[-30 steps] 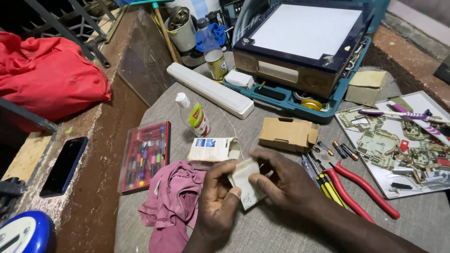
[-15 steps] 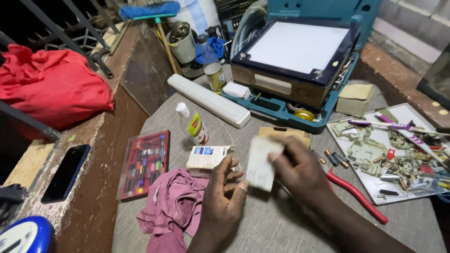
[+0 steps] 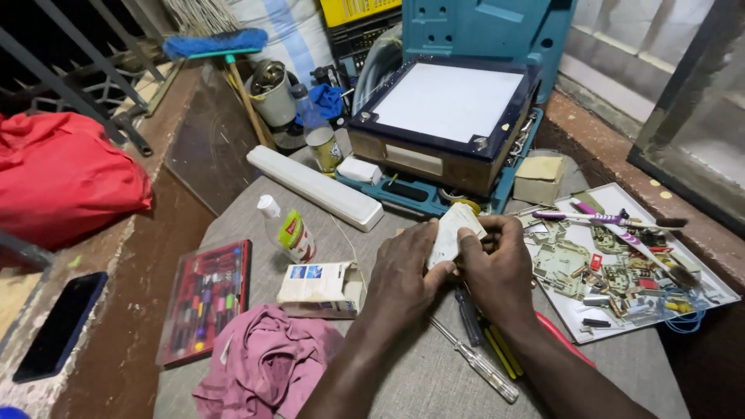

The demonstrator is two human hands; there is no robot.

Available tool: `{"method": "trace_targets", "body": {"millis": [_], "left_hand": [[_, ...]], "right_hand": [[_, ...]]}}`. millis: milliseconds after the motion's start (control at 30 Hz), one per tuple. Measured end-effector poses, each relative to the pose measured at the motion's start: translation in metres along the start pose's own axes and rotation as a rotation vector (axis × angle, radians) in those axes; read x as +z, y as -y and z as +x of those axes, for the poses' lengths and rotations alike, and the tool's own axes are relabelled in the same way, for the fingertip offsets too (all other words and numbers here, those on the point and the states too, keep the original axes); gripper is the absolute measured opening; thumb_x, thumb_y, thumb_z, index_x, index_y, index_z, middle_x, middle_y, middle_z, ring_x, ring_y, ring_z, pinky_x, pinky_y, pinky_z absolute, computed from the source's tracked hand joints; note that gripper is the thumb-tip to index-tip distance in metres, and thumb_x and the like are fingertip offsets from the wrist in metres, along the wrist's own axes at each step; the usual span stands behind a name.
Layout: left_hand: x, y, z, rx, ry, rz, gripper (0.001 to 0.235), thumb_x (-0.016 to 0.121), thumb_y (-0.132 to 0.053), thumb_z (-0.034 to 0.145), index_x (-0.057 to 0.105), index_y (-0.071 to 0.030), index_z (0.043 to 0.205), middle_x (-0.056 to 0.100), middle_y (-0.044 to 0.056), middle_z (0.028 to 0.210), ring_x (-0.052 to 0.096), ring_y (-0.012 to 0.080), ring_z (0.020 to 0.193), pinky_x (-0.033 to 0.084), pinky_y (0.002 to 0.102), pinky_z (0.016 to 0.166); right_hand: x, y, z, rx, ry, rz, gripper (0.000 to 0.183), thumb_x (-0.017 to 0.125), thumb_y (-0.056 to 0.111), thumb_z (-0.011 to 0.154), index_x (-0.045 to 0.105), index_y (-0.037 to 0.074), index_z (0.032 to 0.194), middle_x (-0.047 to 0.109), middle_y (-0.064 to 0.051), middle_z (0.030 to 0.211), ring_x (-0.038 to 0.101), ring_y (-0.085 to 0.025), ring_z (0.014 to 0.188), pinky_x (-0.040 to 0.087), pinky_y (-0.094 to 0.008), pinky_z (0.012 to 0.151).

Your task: The person unpacks a small cardboard box and removes a burgundy and gray handheld device. They open the device's battery compartment, insert two AA batteries, and close the cover. The person then places the device back into the box with a paper insert and closes the box. Finally, they wipe their hands with a cloth and handle a long white plastic object.

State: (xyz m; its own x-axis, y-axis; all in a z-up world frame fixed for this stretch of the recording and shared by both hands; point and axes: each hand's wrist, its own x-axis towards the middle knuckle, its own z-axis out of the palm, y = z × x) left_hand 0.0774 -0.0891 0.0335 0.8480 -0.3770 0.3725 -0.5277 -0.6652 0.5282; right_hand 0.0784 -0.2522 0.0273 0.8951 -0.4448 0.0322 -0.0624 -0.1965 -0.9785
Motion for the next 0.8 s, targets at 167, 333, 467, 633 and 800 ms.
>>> {"method": "trace_targets", "body": {"millis": [167, 333, 467, 633, 800], "left_hand": [[-0.016, 0.002, -0.004, -0.027, 0.053, -0.069, 0.06, 0.067, -0.034, 0.103, 0.053, -0.005, 0.154, 0.058, 0.022, 0.152, 0.048, 0.0407, 0.149, 0.031, 0.056, 0.123], [-0.04, -0.014, -0.007, -0.16, 0.133, -0.105, 0.087, 0.079, -0.032, 0.093, 0.038, -0.003, 0.163, 0.041, 0.03, 0.164, 0.031, 0.0518, 0.155, 0.024, 0.064, 0.125], [-0.034, -0.011, 0.001, -0.305, 0.263, -0.089, 0.088, 0.073, -0.014, 0.089, 0.032, -0.005, 0.166, 0.039, 0.027, 0.165, 0.029, 0.0449, 0.157, 0.02, 0.063, 0.128], [-0.035, -0.004, 0.001, -0.316, 0.267, -0.006, 0.088, 0.082, -0.022, 0.085, 0.042, -0.002, 0.161, 0.059, 0.024, 0.138, 0.057, 0.0403, 0.129, 0.046, 0.057, 0.112], [-0.04, -0.004, 0.0, -0.253, 0.294, 0.12, 0.089, 0.089, -0.037, 0.08, 0.054, 0.003, 0.152, 0.06, 0.021, 0.122, 0.063, 0.0365, 0.109, 0.05, 0.048, 0.092]], "right_hand": [[-0.007, 0.016, 0.0, 0.024, 0.086, -0.095, 0.058, 0.075, 0.026, 0.089, 0.055, 0.013, 0.143, 0.074, -0.015, 0.097, 0.071, -0.028, 0.087, 0.056, -0.046, 0.08], [-0.016, 0.037, -0.008, 0.116, 0.228, -0.206, 0.064, 0.063, 0.021, 0.092, 0.059, 0.028, 0.156, 0.072, -0.026, 0.132, 0.072, -0.044, 0.116, 0.056, -0.057, 0.1], [-0.014, 0.03, -0.005, 0.12, 0.173, -0.125, 0.057, 0.067, 0.022, 0.091, 0.066, 0.025, 0.148, 0.077, -0.018, 0.11, 0.074, -0.033, 0.098, 0.056, -0.051, 0.094], [-0.013, 0.033, -0.006, 0.156, 0.202, -0.109, 0.055, 0.067, 0.02, 0.088, 0.068, 0.016, 0.143, 0.077, -0.02, 0.106, 0.073, -0.035, 0.106, 0.055, -0.054, 0.099], [-0.016, 0.04, -0.013, 0.092, 0.241, -0.242, 0.061, 0.056, 0.019, 0.092, 0.063, 0.026, 0.153, 0.063, -0.021, 0.151, 0.049, -0.047, 0.149, 0.038, -0.063, 0.122]]}}
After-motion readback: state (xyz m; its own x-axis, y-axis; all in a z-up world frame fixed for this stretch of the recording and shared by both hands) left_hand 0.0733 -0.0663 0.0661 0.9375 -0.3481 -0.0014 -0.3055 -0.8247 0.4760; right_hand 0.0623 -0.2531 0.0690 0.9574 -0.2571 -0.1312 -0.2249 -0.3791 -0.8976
